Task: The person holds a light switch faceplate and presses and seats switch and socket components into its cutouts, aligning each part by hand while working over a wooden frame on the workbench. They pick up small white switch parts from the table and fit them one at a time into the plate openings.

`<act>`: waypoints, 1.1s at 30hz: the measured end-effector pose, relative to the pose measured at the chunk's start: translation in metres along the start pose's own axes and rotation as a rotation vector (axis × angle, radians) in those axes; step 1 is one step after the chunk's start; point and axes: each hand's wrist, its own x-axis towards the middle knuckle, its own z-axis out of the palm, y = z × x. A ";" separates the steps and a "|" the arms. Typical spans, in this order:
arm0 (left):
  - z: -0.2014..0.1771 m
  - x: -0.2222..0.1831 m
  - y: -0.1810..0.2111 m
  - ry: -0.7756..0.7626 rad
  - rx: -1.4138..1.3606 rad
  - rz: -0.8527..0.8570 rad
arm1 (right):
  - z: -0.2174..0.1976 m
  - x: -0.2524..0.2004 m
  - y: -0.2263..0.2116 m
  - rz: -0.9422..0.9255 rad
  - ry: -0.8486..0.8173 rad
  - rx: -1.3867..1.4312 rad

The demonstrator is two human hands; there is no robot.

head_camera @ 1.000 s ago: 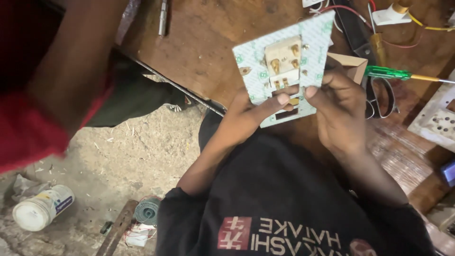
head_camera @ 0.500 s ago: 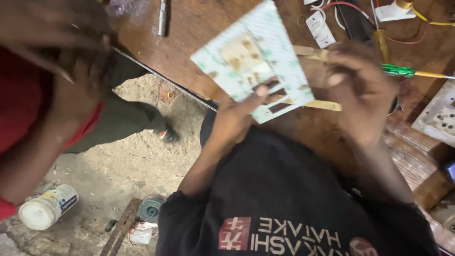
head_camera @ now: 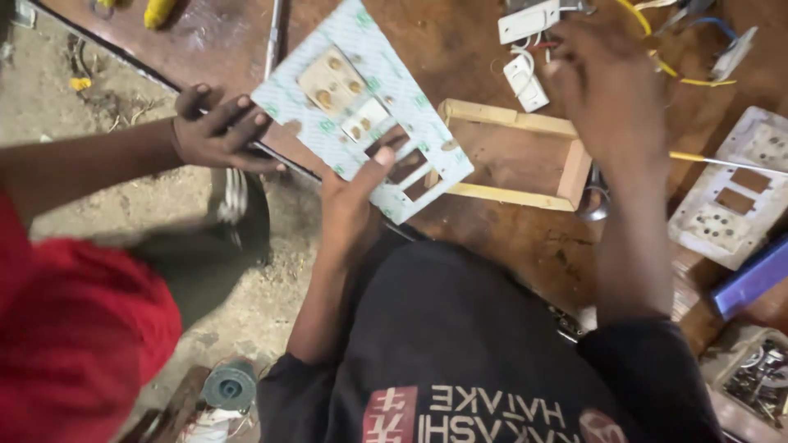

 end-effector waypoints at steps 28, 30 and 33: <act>-0.013 0.014 -0.025 -0.061 0.301 -0.209 | 0.011 0.034 0.020 0.242 -0.026 0.333; -0.012 0.015 -0.024 -0.070 0.370 -0.200 | 0.023 0.042 0.025 0.175 -0.046 0.298; -0.012 0.017 -0.030 -0.157 0.327 -0.156 | 0.029 0.037 0.033 -0.047 -0.159 0.209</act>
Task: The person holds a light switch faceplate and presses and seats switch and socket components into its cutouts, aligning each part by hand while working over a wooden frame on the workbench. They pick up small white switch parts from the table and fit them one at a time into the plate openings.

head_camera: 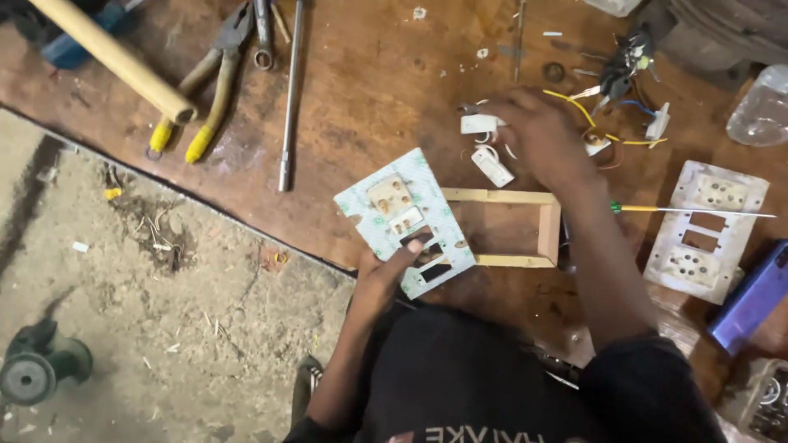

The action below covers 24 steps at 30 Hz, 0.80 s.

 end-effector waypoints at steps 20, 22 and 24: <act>0.061 -0.020 0.015 -0.148 -0.013 0.024 | -0.012 -0.131 -0.072 0.423 0.277 1.279; 0.067 -0.020 0.015 -0.158 0.017 0.025 | -0.013 -0.139 -0.076 0.420 0.293 1.251; 0.071 -0.016 0.013 -0.170 0.044 0.033 | -0.010 -0.140 -0.077 0.411 0.309 1.219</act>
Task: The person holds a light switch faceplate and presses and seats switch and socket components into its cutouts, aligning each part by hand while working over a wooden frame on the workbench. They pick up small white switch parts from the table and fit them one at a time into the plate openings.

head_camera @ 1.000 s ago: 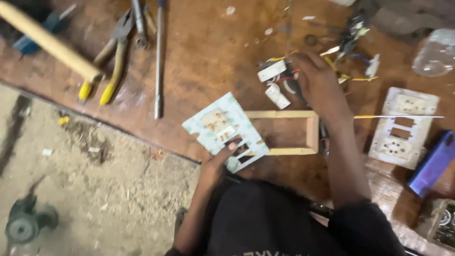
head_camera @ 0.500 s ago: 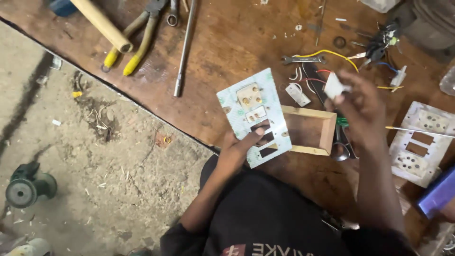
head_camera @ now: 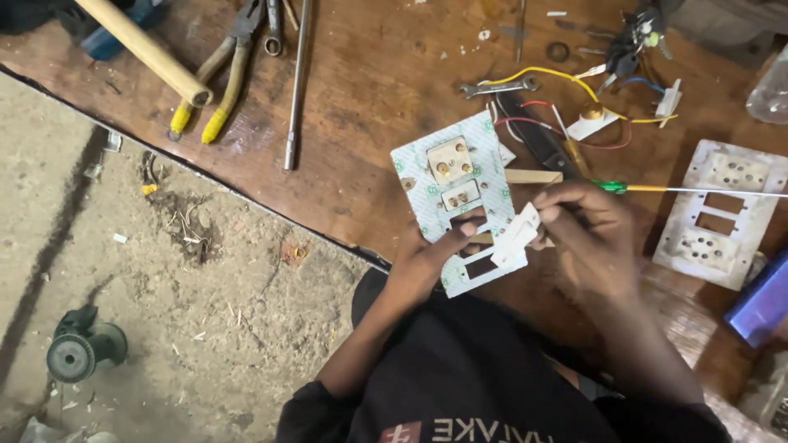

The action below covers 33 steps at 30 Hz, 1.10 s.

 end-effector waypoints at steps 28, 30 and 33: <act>0.009 0.002 -0.018 -0.046 -0.034 0.013 | -0.032 0.010 -0.013 -0.142 0.049 0.103; 0.010 0.003 -0.013 -0.055 -0.039 0.014 | -0.031 0.013 -0.014 -0.158 0.076 0.056; 0.012 0.003 -0.007 -0.083 -0.076 0.001 | -0.032 0.014 -0.014 -0.210 0.065 -0.138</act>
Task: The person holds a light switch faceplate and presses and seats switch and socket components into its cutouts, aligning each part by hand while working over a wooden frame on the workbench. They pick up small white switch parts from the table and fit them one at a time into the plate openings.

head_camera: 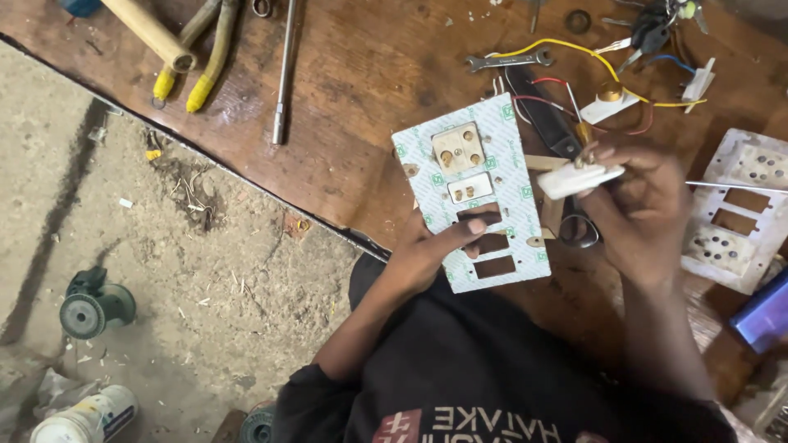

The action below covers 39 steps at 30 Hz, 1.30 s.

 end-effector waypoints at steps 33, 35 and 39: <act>-0.016 0.002 -0.036 0.010 0.137 -0.064 | 0.051 -0.015 -0.018 -0.342 -0.127 -1.017; -0.016 0.001 -0.038 0.032 0.186 -0.051 | 0.049 -0.015 -0.018 -0.335 -0.095 -1.011; -0.016 -0.002 -0.041 -0.031 0.181 -0.018 | 0.042 -0.011 -0.021 -0.167 -0.058 -0.980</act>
